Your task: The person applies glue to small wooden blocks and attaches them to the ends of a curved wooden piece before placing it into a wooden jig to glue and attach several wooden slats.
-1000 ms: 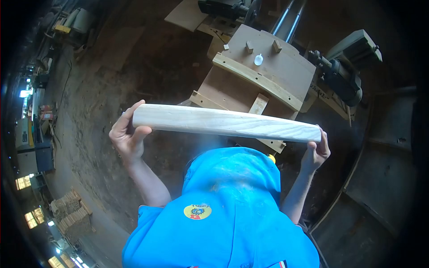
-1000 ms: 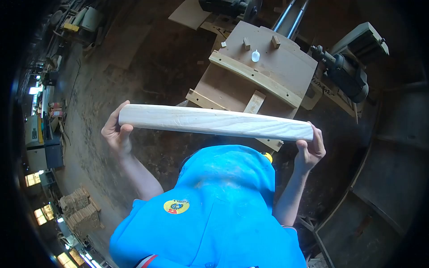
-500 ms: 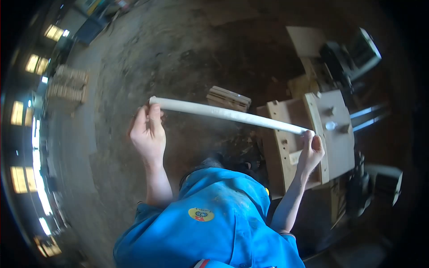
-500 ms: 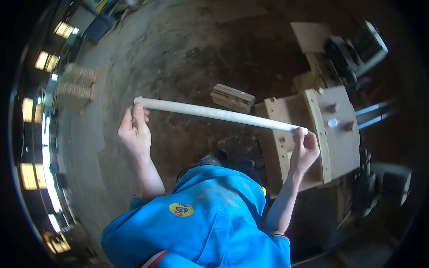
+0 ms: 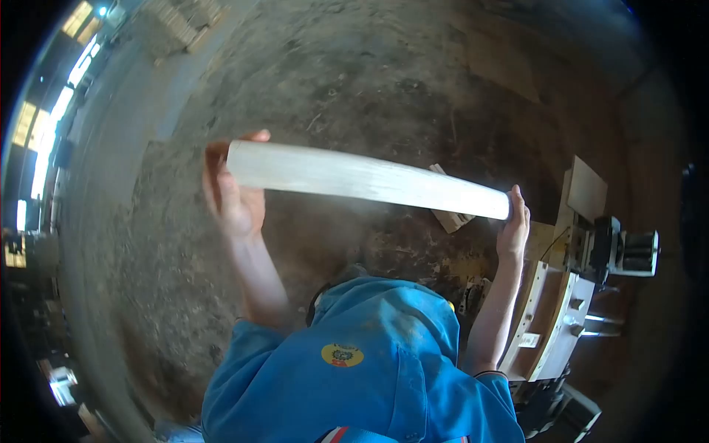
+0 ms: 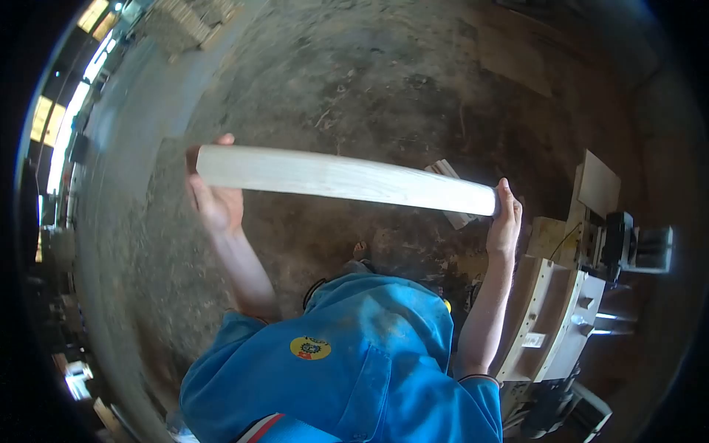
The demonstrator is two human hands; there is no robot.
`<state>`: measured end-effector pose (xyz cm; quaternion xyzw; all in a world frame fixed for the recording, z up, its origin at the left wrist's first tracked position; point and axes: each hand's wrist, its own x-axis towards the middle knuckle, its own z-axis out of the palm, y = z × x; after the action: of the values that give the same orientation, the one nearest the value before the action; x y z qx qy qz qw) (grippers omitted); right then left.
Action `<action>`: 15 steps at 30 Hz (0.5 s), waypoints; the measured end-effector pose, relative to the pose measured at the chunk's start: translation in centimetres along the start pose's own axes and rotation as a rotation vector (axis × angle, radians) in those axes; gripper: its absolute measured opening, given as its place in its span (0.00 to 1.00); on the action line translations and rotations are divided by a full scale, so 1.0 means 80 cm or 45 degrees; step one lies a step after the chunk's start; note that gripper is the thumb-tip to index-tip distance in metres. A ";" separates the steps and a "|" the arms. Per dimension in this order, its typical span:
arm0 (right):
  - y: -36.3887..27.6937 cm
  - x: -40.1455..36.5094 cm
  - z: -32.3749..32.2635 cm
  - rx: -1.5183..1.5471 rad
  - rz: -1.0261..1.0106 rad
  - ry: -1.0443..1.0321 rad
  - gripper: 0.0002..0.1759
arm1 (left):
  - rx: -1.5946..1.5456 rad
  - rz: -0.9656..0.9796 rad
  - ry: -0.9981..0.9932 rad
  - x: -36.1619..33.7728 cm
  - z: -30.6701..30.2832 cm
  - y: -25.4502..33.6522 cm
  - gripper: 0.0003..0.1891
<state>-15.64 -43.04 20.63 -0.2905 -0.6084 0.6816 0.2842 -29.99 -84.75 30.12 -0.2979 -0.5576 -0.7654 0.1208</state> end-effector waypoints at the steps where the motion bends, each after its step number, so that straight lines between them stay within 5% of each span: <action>1: -0.009 -0.004 0.023 0.012 0.131 -0.079 0.25 | 0.008 -0.011 0.026 0.001 -0.019 0.000 0.37; 5: 0.011 -0.005 0.052 0.147 0.448 -0.221 0.28 | 0.046 0.057 -0.052 0.013 -0.048 -0.019 0.33; 6: 0.014 0.000 0.042 0.224 0.429 -0.545 0.31 | 0.065 0.015 -0.055 0.014 -0.061 -0.024 0.31; 7: 0.029 -0.010 0.044 0.208 0.447 -0.519 0.31 | 0.084 -0.022 -0.057 0.016 -0.078 -0.030 0.29; 9: 0.048 -0.029 0.051 0.311 0.063 -0.152 0.35 | -0.086 -0.117 -0.007 0.017 -0.095 -0.049 0.27; 10: 0.053 -0.023 0.043 0.245 -0.249 -0.406 0.38 | -0.236 -0.151 0.033 0.021 -0.100 -0.061 0.26; 15: 0.048 0.001 0.052 0.219 -0.362 -0.432 0.46 | -0.527 -0.255 0.060 0.052 -0.073 -0.106 0.23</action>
<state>-18.88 -46.12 17.16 -0.0580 -0.6219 0.7232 0.2947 -39.56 -86.60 24.80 -0.2416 -0.4126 -0.8782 -0.0063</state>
